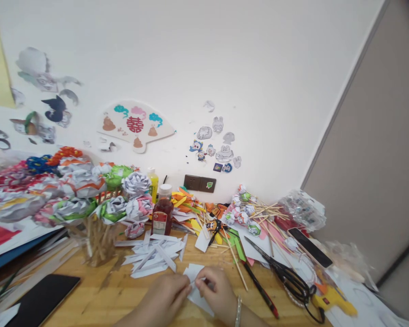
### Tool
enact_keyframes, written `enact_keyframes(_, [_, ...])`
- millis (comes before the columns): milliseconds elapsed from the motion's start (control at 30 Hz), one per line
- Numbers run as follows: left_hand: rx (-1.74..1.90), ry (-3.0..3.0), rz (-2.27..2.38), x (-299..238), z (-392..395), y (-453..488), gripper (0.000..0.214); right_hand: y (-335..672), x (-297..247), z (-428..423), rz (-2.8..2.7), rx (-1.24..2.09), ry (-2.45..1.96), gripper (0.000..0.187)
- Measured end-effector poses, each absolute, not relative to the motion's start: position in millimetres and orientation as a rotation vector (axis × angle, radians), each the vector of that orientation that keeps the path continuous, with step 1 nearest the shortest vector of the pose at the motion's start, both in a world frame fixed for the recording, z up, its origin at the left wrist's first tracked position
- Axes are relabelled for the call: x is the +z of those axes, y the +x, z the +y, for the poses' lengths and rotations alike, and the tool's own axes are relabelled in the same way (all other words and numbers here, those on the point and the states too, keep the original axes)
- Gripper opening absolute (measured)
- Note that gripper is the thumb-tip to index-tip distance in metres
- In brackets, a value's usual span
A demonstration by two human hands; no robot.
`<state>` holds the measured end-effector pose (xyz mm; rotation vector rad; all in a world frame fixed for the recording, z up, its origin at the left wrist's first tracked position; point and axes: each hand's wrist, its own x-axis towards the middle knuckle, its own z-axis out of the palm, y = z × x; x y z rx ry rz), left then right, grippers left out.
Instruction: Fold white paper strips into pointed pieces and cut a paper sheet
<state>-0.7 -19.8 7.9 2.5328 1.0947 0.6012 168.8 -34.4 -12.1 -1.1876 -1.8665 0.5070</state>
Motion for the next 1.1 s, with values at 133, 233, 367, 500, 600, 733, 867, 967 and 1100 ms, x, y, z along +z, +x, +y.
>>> enact_keyframes(133, [0.605,2.562,1.031,4.5,-20.0,-0.5,0.034,167.0,-9.5,-39.0,-1.973,0.471,-1.127,0.025])
enact_keyframes(233, [0.605,2.557,1.049,1.5,-18.6,0.2,0.034,166.9,-9.9,-39.5,-1.964,0.443,-1.137,0.023])
enact_keyframes(367, [0.672,2.326,1.125,5.7,-13.5,-0.3,0.035,170.4,-9.2,-35.0,-1.775,0.484,-1.206,0.027])
enact_keyframes(500, [0.800,2.022,1.108,15.2,-5.0,-1.6,0.033,174.8,-6.1,-27.7,-1.557,0.647,-1.234,0.033])
enact_keyframes(600, [0.834,1.928,1.134,18.6,-2.7,-0.7,0.031,175.5,-7.5,-24.0,-1.505,0.748,-1.205,0.036])
enact_keyframes(733, [0.825,1.850,1.128,14.3,-5.5,1.7,0.034,176.0,-12.3,-22.1,-1.483,0.776,-1.182,0.034])
enact_keyframes(867, [0.765,1.650,1.028,7.4,-5.3,1.1,0.042,176.5,-11.7,-21.9,-1.423,0.849,-1.156,0.033])
enact_keyframes(967, [0.812,1.622,0.981,4.4,-2.0,-0.6,0.045,176.1,-8.6,-20.6,-1.361,0.928,-1.126,0.036])
enact_keyframes(1100, [0.869,1.540,0.937,1.1,1.6,-1.7,0.044,177.2,-7.3,-16.6,-1.279,1.019,-1.091,0.040])
